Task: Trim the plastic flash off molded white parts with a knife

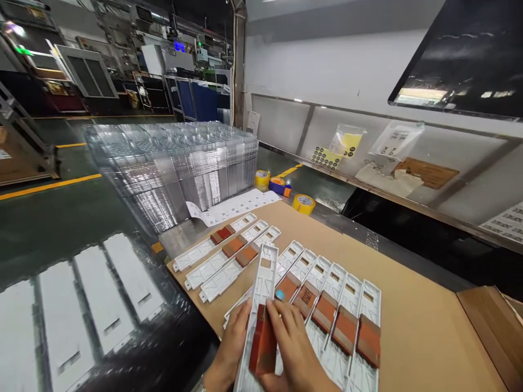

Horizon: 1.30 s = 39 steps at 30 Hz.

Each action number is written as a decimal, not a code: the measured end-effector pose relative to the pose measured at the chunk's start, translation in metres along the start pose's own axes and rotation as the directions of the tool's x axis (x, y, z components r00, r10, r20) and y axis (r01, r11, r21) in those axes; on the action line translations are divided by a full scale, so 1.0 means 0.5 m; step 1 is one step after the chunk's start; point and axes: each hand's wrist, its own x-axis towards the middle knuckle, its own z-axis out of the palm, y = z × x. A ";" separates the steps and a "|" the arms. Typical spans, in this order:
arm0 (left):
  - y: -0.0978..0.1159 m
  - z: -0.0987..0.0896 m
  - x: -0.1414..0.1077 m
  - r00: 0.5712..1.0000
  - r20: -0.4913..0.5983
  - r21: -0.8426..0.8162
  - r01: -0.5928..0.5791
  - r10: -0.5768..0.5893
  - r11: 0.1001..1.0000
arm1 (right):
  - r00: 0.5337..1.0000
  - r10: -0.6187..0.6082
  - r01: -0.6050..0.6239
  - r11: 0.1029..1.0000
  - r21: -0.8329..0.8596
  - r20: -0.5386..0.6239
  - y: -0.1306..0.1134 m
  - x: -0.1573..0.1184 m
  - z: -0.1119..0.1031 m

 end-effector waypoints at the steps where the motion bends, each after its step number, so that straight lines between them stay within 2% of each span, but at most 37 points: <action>1: -0.004 0.000 -0.012 1.000 -0.020 0.024 -0.003 0.003 1.000 | 1.000 -0.003 0.003 1.000 -0.027 -0.015 -0.007 -0.008 0.011; 4: -0.011 0.003 -0.047 0.999 -0.039 0.076 -0.002 0.005 0.997 | 0.999 0.004 -0.007 0.997 -0.077 -0.043 -0.017 -0.026 0.032; 5: -0.010 0.005 -0.058 1.000 -0.006 0.081 -0.006 0.006 0.997 | 0.999 0.013 -0.017 0.996 -0.087 -0.053 -0.019 -0.031 0.035; 7: -0.004 0.009 -0.080 0.986 0.163 0.059 -0.032 0.022 0.998 | 0.996 0.034 -0.043 0.993 -0.108 -0.082 -0.024 -0.044 0.037; 9: 0.005 0.013 -0.101 0.929 0.368 0.009 -0.041 0.034 0.999 | 0.994 0.057 -0.069 0.989 -0.129 -0.090 -0.028 -0.058 0.033; 10: 0.008 0.014 -0.110 0.899 0.436 -0.012 -0.035 0.037 0.999 | 0.995 0.061 -0.071 0.990 -0.126 -0.082 -0.029 -0.064 0.028; 12: 0.011 0.015 -0.127 0.887 0.461 -0.029 -0.028 0.038 0.999 | 0.996 0.078 -0.080 0.996 -0.048 -0.034 -0.033 -0.075 0.014; 14: 0.008 0.014 -0.144 0.895 0.443 -0.016 -0.043 0.046 0.999 | 0.978 0.204 -0.200 0.975 0.097 -0.033 -0.040 -0.077 -0.001; 16: 0.003 0.013 -0.162 0.891 0.452 0.005 -0.058 0.050 0.998 | 0.904 0.421 -0.389 0.885 0.257 -0.079 -0.054 -0.069 -0.007; 18: -0.002 0.012 -0.179 0.886 0.462 0.023 -0.060 0.043 0.998 | 0.786 0.608 -0.523 0.749 0.406 -0.110 -0.070 -0.054 0.000; 19: -0.004 0.011 -0.186 0.890 0.455 0.030 -0.061 0.041 0.998 | 0.738 0.666 -0.551 0.690 0.470 -0.112 -0.079 -0.047 0.008; 22: -0.011 0.010 -0.198 0.916 0.398 0.078 -0.094 0.055 0.993 | 0.635 0.766 -0.593 0.565 0.573 -0.099 -0.098 -0.032 0.038; 24: -0.019 0.009 -0.198 0.921 0.379 0.104 -0.137 0.088 0.985 | 0.593 0.800 -0.607 0.523 0.598 -0.098 -0.102 -0.027 0.055; 25: -0.023 0.007 -0.195 0.921 0.375 0.103 -0.153 0.104 0.983 | 0.591 0.801 -0.603 0.515 0.609 -0.092 -0.100 -0.025 0.061; 26: -0.026 0.005 -0.192 0.921 0.371 0.089 -0.160 0.116 0.983 | 0.610 0.788 -0.591 0.520 0.617 -0.081 -0.095 -0.022 0.066; 29: -0.020 -0.014 -0.171 0.953 0.291 0.009 -0.090 0.083 0.996 | 0.718 0.690 -0.560 0.648 0.516 -0.088 -0.066 -0.009 0.070; 31: 0.004 -0.037 -0.151 0.986 0.164 -0.046 -0.012 0.019 0.999 | 0.761 0.637 -0.556 0.735 0.388 -0.117 -0.041 0.005 0.072; 33: 0.042 -0.066 -0.129 1.000 -0.001 -0.090 0.018 -0.018 0.996 | 0.785 0.603 -0.554 0.786 0.273 -0.144 -0.021 0.022 0.082; 36: 0.104 -0.100 -0.104 0.982 -0.187 -0.085 -0.045 0.029 0.995 | 0.857 0.505 -0.492 0.862 0.123 -0.103 -0.018 0.049 0.124; 39: 0.147 -0.109 -0.093 0.955 -0.274 0.046 -0.104 0.112 0.994 | 0.914 0.403 -0.403 0.915 0.009 -0.044 -0.040 0.073 0.186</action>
